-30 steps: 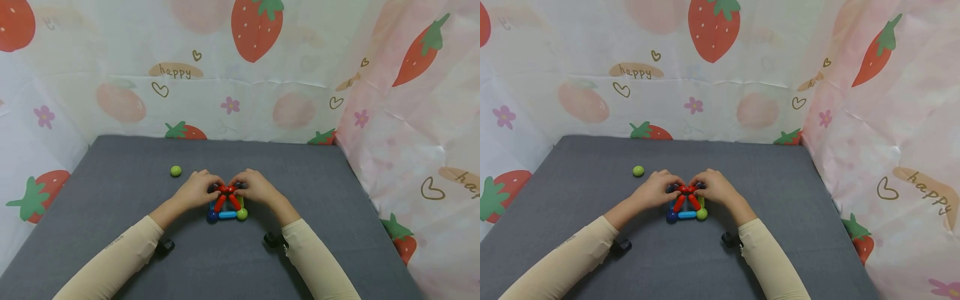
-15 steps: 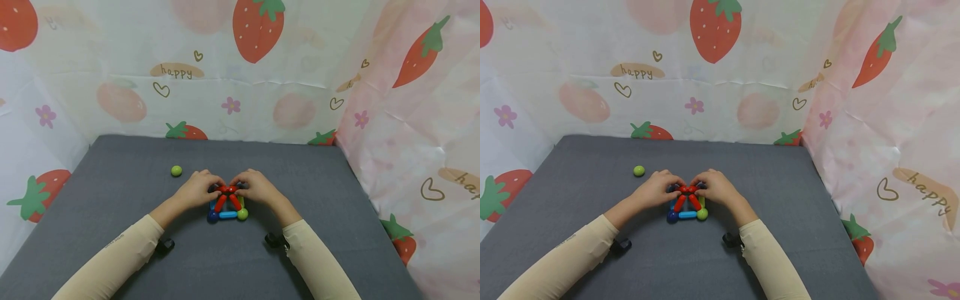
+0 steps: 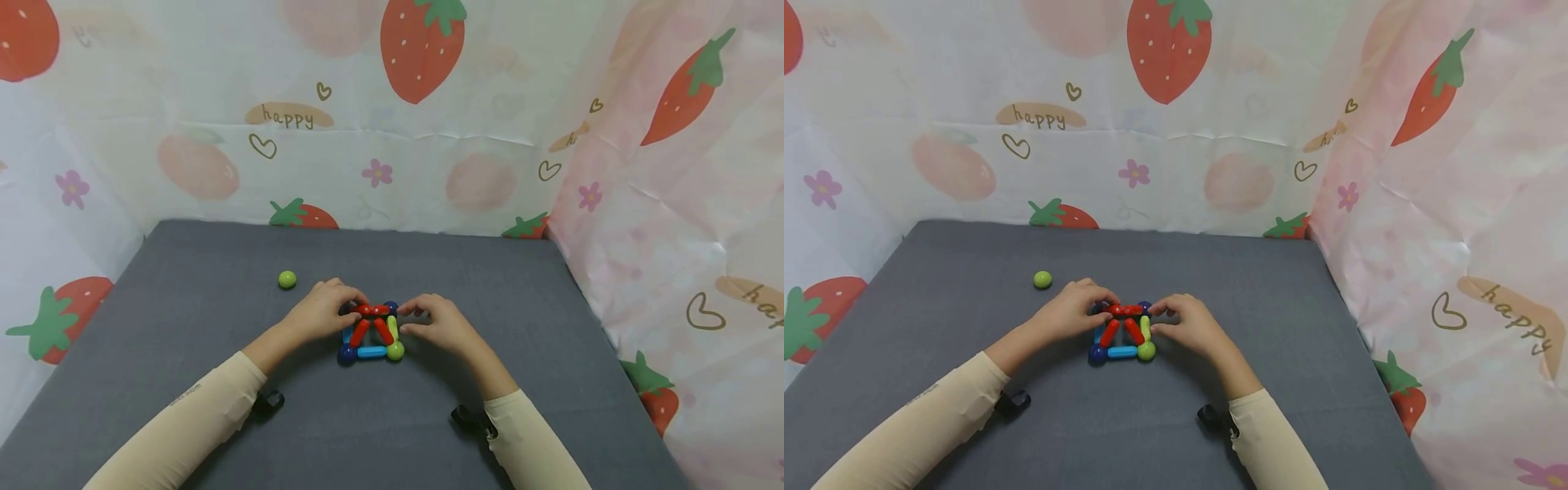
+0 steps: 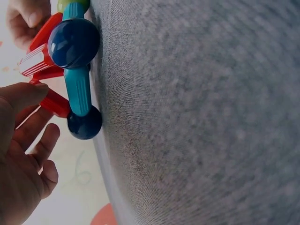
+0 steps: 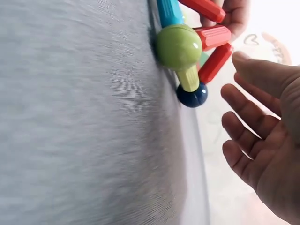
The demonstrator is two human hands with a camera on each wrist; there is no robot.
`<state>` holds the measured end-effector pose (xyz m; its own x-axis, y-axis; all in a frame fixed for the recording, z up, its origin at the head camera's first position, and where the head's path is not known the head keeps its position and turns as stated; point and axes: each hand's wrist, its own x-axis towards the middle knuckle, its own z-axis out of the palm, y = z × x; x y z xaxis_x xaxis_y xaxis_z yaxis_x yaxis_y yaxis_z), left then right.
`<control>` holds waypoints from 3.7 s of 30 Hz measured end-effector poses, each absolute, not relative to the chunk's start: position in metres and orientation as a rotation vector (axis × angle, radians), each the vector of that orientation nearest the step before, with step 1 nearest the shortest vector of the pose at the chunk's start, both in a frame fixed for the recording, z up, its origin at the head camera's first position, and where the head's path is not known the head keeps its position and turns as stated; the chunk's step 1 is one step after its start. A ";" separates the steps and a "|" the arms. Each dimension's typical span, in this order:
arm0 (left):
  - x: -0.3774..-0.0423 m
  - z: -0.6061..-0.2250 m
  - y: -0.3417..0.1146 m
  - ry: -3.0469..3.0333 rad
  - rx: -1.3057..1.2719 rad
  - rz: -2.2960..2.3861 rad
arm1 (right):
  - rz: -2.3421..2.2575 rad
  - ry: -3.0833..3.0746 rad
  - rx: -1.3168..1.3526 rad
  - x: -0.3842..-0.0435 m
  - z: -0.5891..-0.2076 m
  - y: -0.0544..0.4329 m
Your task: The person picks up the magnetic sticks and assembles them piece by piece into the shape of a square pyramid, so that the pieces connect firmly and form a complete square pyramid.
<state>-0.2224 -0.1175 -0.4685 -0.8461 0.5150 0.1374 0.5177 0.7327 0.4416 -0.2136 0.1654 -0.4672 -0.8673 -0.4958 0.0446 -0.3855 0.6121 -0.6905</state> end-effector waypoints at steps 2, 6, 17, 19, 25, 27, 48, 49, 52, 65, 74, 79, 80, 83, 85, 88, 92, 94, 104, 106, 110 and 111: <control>-0.222 -0.469 -0.118 -2.927 -0.862 -0.751 | -1.134 2.648 -0.722 -0.209 -0.471 0.169; -0.223 -0.470 -0.119 -2.934 -0.844 -0.762 | -1.182 2.593 -0.704 -0.201 -0.477 0.172; -0.220 -0.469 -0.120 -2.935 -0.837 -0.795 | -1.201 2.483 -0.687 -0.191 -0.493 0.172; -0.220 -0.468 -0.121 -2.936 -0.830 -0.809 | -1.201 2.493 -0.686 -0.190 -0.495 0.171; -0.219 -0.463 -0.129 -2.923 -0.814 -0.864 | -1.232 2.521 -0.662 -0.188 -0.500 0.170; -0.220 -0.462 -0.135 -2.904 -0.803 -0.881 | -1.239 2.534 -0.662 -0.187 -0.501 0.169; -0.260 -0.469 -0.221 -2.815 -0.458 -1.014 | -1.225 2.614 -0.651 -0.187 -0.504 0.168; -0.261 -0.471 -0.225 -2.829 -0.437 -1.031 | -1.228 2.611 -0.652 -0.187 -0.504 0.168; -0.265 -0.478 -0.237 -2.878 -0.386 -1.072 | -1.225 2.610 -0.651 -0.186 -0.505 0.168; -0.277 -0.488 -0.254 -2.996 -0.387 -1.153 | -1.220 2.617 -0.632 -0.186 -0.507 0.168; -0.280 -0.490 -0.252 -3.068 -0.316 -1.193 | -1.226 2.609 -0.640 -0.185 -0.507 0.169; -0.281 -0.489 -0.250 -3.084 -0.300 -1.158 | -1.232 2.606 -0.649 -0.185 -0.506 0.169; -0.281 -0.489 -0.250 -3.088 -0.295 -1.150 | -1.233 2.606 -0.649 -0.185 -0.506 0.169; -0.282 -0.489 -0.250 -3.101 -0.288 -1.124 | -1.237 2.602 -0.648 -0.185 -0.506 0.169; -0.281 -0.489 -0.250 -3.106 -0.281 -1.113 | -1.237 2.601 -0.648 -0.185 -0.506 0.169; -0.280 -0.489 -0.251 -3.102 -0.271 -1.113 | -1.249 2.591 -0.651 -0.186 -0.507 0.169; -0.278 -0.486 -0.250 -3.075 -0.274 -1.121 | -1.250 2.590 -0.646 -0.186 -0.508 0.169; -0.277 -0.484 -0.249 -3.058 -0.275 -1.127 | -1.242 2.603 -0.637 -0.187 -0.508 0.169; -0.261 -0.459 -0.229 -2.980 -0.330 -1.169 | -1.233 2.628 -0.617 -0.187 -0.510 0.169; -0.258 -0.454 -0.225 -2.963 -0.350 -1.188 | -1.238 2.624 -0.617 -0.186 -0.510 0.169; -0.253 -0.448 -0.215 -2.931 -0.377 -1.227 | -1.248 2.617 -0.617 -0.186 -0.510 0.169; -0.251 -0.447 -0.212 -2.921 -0.380 -1.235 | -1.251 2.616 -0.618 -0.186 -0.510 0.170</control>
<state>-0.2514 -0.2120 -0.4470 -0.9704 0.2377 0.0437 0.1970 0.6728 0.7131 -0.1863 0.1695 -0.5096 -0.8983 -0.4390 0.0198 -0.2910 0.5606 -0.7753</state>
